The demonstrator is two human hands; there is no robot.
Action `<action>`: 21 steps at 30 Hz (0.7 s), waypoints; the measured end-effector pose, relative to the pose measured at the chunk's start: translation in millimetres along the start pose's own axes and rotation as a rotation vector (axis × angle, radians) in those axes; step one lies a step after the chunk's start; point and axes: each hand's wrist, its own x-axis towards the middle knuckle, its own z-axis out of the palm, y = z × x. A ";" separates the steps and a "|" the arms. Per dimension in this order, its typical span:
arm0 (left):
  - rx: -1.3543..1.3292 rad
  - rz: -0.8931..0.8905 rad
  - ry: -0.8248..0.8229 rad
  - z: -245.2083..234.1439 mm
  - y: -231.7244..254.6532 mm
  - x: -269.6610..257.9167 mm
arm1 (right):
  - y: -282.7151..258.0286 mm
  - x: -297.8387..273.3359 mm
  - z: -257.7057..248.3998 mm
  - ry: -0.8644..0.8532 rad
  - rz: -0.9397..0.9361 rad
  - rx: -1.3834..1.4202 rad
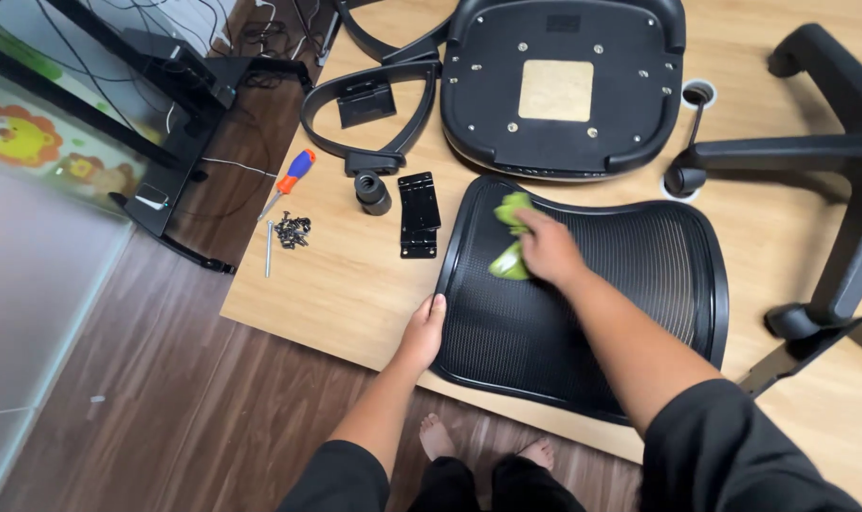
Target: Cleaning various parts of a disassembled office chair using a cloth.
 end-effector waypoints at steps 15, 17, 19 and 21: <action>0.038 0.002 0.003 -2.0 19.0 -7.0 | -2.9 64.4 16.4 -0.175 0.419 -0.066; 0.022 0.034 -0.012 -4.8 14.7 -10.3 | -39.7 60.0 20.0 -0.148 0.265 0.010; -0.012 0.084 -0.031 -3.5 20.2 -11.0 | -47.7 58.4 15.4 -0.112 0.101 0.064; -0.024 0.010 -0.029 -3.9 30.5 -12.6 | -30.5 61.0 13.6 -0.112 -0.036 0.087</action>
